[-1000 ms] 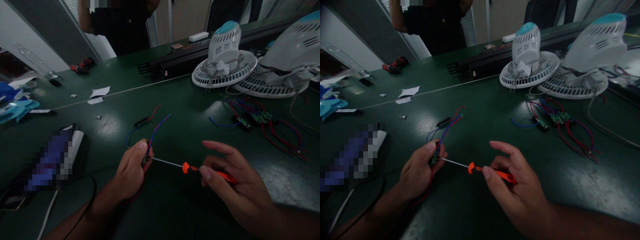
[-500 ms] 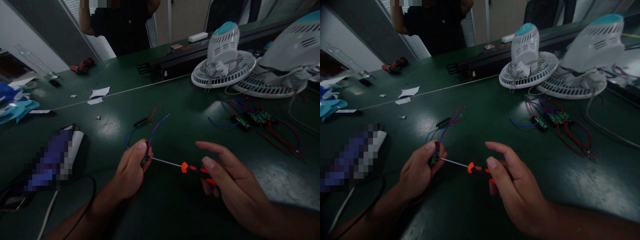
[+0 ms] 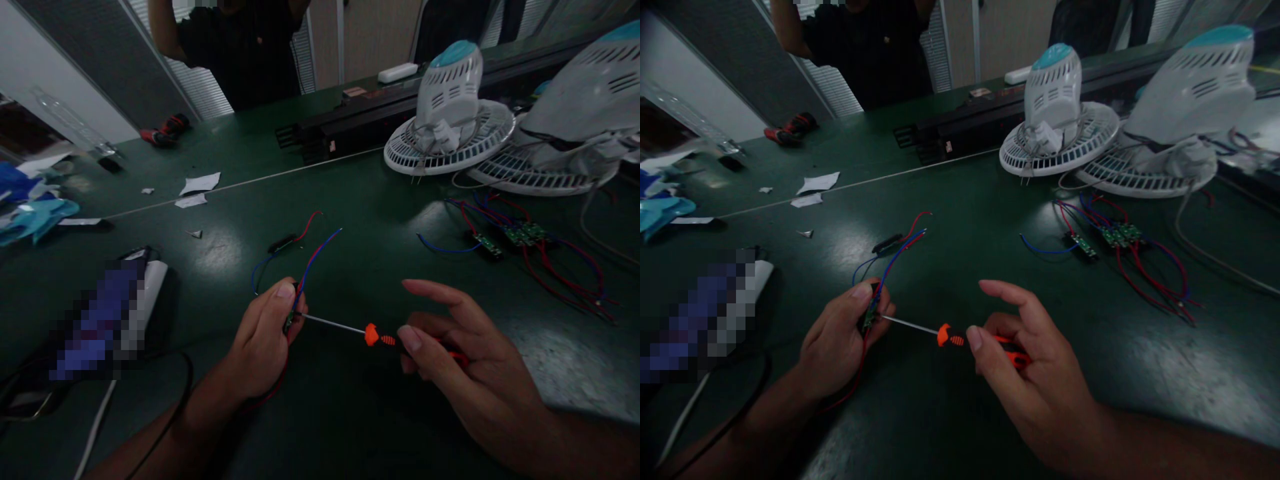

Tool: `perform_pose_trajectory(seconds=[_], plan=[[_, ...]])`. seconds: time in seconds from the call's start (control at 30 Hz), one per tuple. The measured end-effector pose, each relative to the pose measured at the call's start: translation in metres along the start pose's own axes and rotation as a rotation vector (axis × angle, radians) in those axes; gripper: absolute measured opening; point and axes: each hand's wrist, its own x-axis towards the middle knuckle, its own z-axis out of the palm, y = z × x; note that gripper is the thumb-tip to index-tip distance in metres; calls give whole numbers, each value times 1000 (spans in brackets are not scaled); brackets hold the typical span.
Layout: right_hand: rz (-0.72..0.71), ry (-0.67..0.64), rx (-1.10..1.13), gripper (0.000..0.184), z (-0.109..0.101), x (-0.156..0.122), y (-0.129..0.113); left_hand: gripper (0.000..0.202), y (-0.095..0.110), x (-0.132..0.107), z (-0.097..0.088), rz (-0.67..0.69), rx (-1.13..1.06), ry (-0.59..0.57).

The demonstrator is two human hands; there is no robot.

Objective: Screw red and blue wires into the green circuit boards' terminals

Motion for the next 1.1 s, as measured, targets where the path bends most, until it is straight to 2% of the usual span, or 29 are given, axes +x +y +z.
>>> perform_pose_trajectory(seconds=[0.3, 0.47, 0.6, 0.73, 0.83, 1.1], plan=[[-36, -4, 26, 35, -1, 3, -1, 38, -2, -1, 0, -12, -30, 3], [95, -41, 129, 34, 0, 1, 2, 39, -2, -1, 0, -6, -19, -3], [180, -14, 75, 39, 0, 1, 0, 39, -2, -1, 0, -8, -9, 11], [71, -9, 16, 31, 0, 2, 0, 38, -1, -2, 1, 1, 4, 24], [-2, -12, 14, 31, 1, 2, 0, 39, 0, -2, 1, 7, 1, 3], [-16, -9, 0, 34, 0, 1, 0, 39, -1, -1, -1, -2, 2, -2]])
